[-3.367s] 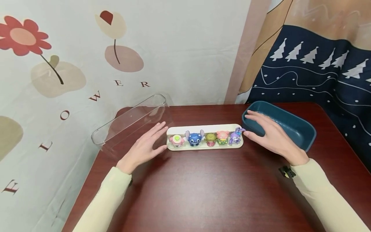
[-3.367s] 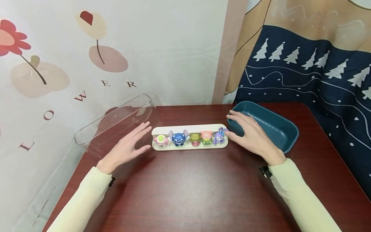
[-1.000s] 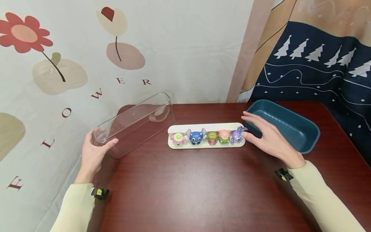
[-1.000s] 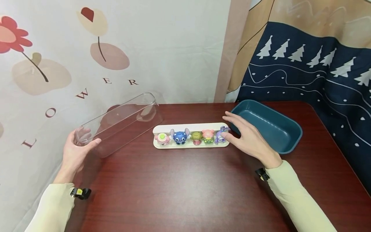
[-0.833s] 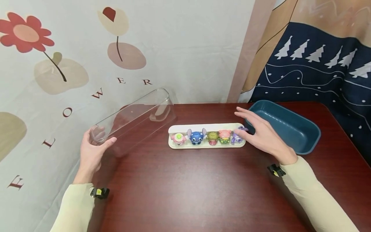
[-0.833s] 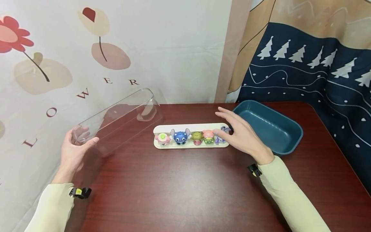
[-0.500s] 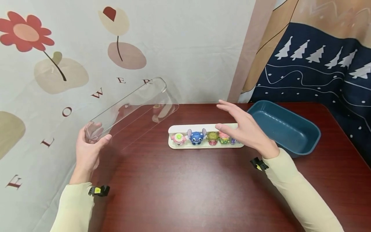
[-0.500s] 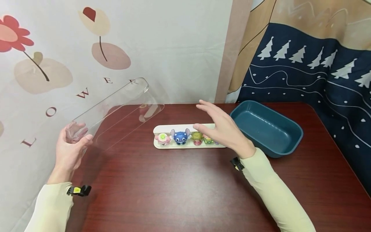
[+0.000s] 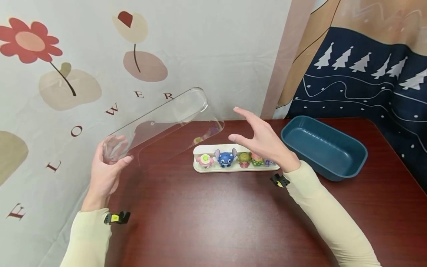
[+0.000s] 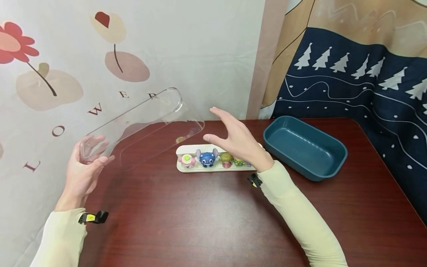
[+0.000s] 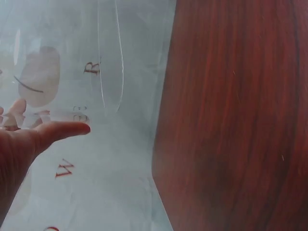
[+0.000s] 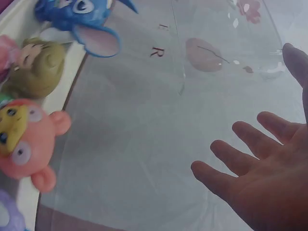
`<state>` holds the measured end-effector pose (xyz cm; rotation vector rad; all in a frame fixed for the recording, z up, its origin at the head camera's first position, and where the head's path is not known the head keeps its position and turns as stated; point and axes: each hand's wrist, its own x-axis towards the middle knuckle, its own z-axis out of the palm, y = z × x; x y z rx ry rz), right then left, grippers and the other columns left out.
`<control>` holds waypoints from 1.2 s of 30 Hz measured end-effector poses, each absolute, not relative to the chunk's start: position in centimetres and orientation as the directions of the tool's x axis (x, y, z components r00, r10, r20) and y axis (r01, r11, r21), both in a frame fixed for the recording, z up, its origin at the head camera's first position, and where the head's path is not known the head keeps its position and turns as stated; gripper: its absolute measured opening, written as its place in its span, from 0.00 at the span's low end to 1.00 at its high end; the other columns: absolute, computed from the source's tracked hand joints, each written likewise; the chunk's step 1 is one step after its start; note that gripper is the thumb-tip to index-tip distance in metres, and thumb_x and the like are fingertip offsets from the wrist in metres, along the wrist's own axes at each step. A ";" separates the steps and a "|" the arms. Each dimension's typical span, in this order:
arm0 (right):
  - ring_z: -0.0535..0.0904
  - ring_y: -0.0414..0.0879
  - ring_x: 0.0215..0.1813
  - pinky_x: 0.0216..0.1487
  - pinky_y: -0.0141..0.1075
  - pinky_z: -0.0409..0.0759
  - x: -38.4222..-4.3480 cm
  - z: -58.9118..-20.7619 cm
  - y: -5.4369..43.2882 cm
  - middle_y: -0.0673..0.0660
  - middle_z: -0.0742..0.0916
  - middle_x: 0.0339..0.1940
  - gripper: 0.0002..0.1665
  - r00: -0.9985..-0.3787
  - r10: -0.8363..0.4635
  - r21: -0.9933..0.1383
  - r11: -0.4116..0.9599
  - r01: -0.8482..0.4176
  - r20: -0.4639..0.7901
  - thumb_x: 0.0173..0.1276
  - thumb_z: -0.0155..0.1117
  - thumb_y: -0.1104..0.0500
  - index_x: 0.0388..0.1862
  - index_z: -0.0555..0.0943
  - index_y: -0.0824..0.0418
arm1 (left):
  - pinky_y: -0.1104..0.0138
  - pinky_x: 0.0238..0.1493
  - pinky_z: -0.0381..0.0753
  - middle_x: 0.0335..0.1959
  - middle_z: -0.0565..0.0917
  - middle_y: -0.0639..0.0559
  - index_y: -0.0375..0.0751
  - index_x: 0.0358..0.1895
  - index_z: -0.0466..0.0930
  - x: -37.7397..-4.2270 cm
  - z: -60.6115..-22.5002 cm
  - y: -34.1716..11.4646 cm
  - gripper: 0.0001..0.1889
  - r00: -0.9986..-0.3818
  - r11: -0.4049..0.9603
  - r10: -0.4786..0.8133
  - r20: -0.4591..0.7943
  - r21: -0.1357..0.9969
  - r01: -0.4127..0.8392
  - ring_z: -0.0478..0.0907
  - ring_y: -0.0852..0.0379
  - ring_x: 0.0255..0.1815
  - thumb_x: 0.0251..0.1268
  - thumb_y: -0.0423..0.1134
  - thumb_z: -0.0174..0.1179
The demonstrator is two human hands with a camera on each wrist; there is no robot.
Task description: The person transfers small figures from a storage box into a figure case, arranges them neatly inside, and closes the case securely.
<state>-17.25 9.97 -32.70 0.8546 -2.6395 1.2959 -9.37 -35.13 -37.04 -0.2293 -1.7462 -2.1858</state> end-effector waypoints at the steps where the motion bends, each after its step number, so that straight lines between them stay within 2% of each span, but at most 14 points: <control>1: 0.61 0.46 0.81 0.77 0.54 0.64 -17.3 -32.6 9.9 0.49 0.68 0.82 0.50 -0.843 -0.441 -0.708 0.484 -0.514 0.310 0.68 0.73 0.40 0.83 0.62 0.50 | 0.64 0.56 0.84 0.71 0.72 0.41 0.37 0.76 0.62 -9.5 -36.9 -34.9 0.41 -0.930 -0.212 -0.143 0.339 0.907 0.363 0.71 0.48 0.73 0.59 0.07 0.55; 7: 0.60 0.45 0.81 0.77 0.55 0.63 -17.6 -32.1 9.4 0.48 0.66 0.82 0.54 -0.852 -0.412 -0.727 0.468 -0.502 0.324 0.65 0.76 0.41 0.84 0.60 0.50 | 0.59 0.55 0.86 0.69 0.75 0.39 0.33 0.74 0.64 -9.9 -36.3 -33.5 0.40 -0.913 -0.337 -0.071 0.402 0.852 0.402 0.74 0.47 0.70 0.58 0.05 0.53; 13: 0.57 0.45 0.83 0.77 0.57 0.63 -17.5 -31.9 9.6 0.48 0.64 0.83 0.59 -0.857 -0.387 -0.742 0.449 -0.497 0.340 0.61 0.80 0.41 0.85 0.57 0.45 | 0.58 0.55 0.86 0.68 0.75 0.38 0.32 0.74 0.65 -10.5 -35.8 -32.0 0.40 -0.899 -0.359 -0.003 0.438 0.838 0.410 0.73 0.46 0.71 0.57 0.06 0.57; 17: 0.55 0.45 0.83 0.77 0.58 0.62 -17.4 -32.0 10.2 0.48 0.64 0.83 0.60 -0.851 -0.391 -0.742 0.439 -0.507 0.350 0.60 0.81 0.44 0.85 0.58 0.45 | 0.58 0.55 0.86 0.69 0.76 0.39 0.33 0.74 0.65 -10.8 -35.7 -31.2 0.41 -0.900 -0.306 0.020 0.436 0.859 0.410 0.72 0.45 0.72 0.55 0.06 0.59; 23: 0.66 0.45 0.78 0.75 0.51 0.69 -17.1 -32.3 11.5 0.49 0.71 0.78 0.58 -0.832 -0.415 -0.755 0.389 -0.528 0.368 0.60 0.82 0.49 0.84 0.60 0.49 | 0.58 0.54 0.86 0.68 0.77 0.39 0.34 0.73 0.66 -11.3 -35.6 -30.3 0.42 -0.900 -0.276 0.036 0.435 0.870 0.410 0.72 0.45 0.72 0.52 0.06 0.62; 28: 0.69 0.46 0.77 0.74 0.53 0.69 -16.9 -32.6 12.7 0.48 0.74 0.76 0.56 -0.839 -0.416 -0.786 0.357 -0.506 0.351 0.60 0.83 0.51 0.82 0.62 0.47 | 0.60 0.55 0.86 0.68 0.77 0.40 0.34 0.74 0.66 -11.6 -35.4 -29.5 0.42 -0.897 -0.267 0.072 0.436 0.875 0.404 0.72 0.46 0.71 0.53 0.07 0.62; 32: 0.69 0.48 0.77 0.74 0.55 0.69 -16.9 -33.0 13.8 0.50 0.74 0.76 0.55 -0.856 -0.407 -0.801 0.365 -0.474 0.320 0.60 0.82 0.52 0.82 0.62 0.46 | 0.62 0.55 0.85 0.69 0.77 0.44 0.38 0.75 0.66 -11.9 -35.0 -28.4 0.45 -0.916 -0.172 0.067 0.396 0.909 0.380 0.72 0.49 0.72 0.52 0.05 0.59; 36: 0.69 0.52 0.77 0.73 0.57 0.69 -16.8 -33.5 15.2 0.53 0.73 0.77 0.55 -0.880 -0.384 -0.809 0.399 -0.432 0.281 0.62 0.81 0.52 0.82 0.61 0.48 | 0.63 0.55 0.85 0.70 0.77 0.47 0.41 0.76 0.64 -12.1 -34.3 -27.0 0.46 -0.939 -0.064 0.063 0.338 0.940 0.334 0.71 0.52 0.72 0.52 0.08 0.61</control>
